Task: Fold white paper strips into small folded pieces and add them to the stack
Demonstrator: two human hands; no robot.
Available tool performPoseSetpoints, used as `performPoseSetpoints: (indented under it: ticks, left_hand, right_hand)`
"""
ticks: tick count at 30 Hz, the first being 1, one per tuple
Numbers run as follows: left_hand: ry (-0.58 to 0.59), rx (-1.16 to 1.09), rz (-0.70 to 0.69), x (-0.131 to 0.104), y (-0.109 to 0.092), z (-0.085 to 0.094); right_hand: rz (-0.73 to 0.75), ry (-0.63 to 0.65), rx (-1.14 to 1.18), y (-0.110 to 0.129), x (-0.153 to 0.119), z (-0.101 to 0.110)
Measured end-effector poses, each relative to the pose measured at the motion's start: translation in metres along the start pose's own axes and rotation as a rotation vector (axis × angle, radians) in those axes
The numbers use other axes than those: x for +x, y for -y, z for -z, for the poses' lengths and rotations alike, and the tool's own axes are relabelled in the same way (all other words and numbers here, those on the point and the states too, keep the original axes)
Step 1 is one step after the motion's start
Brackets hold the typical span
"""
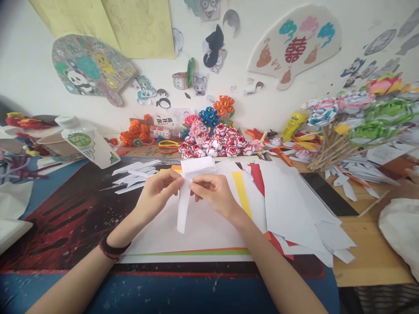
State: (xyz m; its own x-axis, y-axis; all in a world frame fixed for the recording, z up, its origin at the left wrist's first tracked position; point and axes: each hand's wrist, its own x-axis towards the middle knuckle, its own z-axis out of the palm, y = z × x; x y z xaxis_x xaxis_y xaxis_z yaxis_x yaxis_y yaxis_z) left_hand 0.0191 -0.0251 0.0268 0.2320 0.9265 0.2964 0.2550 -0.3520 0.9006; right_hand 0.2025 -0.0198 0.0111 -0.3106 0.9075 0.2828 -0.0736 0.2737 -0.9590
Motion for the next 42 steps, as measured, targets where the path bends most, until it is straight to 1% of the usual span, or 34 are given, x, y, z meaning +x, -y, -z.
performPoseSetpoints:
  ticks: [3,6,8,12,18,20,23,25,29,33,37,42]
  left_hand:
    - [0.049,-0.015,-0.006,0.0003,-0.0016,-0.0009]
    - [0.045,-0.033,0.001,-0.0001,-0.0016,-0.0024]
    - [0.044,-0.037,0.003,-0.0007,-0.0012,-0.0034]
    - [0.089,-0.008,-0.031,-0.0011,-0.0002,-0.0049]
    - [0.102,0.051,-0.069,-0.0008,0.0025,-0.0058]
    - [0.096,0.09,-0.091,-0.0002,0.0041,-0.0056]
    - [0.042,0.152,-0.143,0.0015,0.0064,-0.0052]
    - [0.017,0.171,-0.151,0.0023,0.0076,-0.0055]
    - [0.038,0.195,-0.118,0.0024,0.0078,-0.0065]
    - [0.032,0.22,-0.135,0.0018,0.0059,-0.0066]
    - [0.039,0.206,-0.109,0.001,0.0046,-0.0078]
    - [0.047,0.215,-0.125,0.0001,0.0046,-0.009]
  right_hand:
    - [-0.014,0.006,0.012,0.0009,-0.0001,-0.0005]
    - [-0.02,0.005,0.011,0.0,0.0002,-0.0003]
    - [-0.013,-0.015,0.003,-0.0009,0.0007,0.0006]
    - [0.0,-0.059,-0.025,-0.0013,0.0013,0.0029]
    - [0.015,-0.098,-0.041,-0.0004,0.0012,0.0034]
    - [0.021,-0.122,-0.054,-0.0009,0.0013,0.0029]
    - [0.026,-0.129,-0.067,-0.0022,0.0016,0.0022]
    - [0.028,-0.129,-0.069,-0.0029,0.0017,0.0022]
    - [0.028,-0.152,-0.083,-0.0036,0.0015,0.0021]
    - [0.022,-0.156,-0.082,-0.0041,0.0016,0.0015]
    - [0.02,-0.18,-0.077,-0.0034,0.0015,0.0017]
    - [0.03,-0.195,-0.068,-0.0035,0.0021,0.0019]
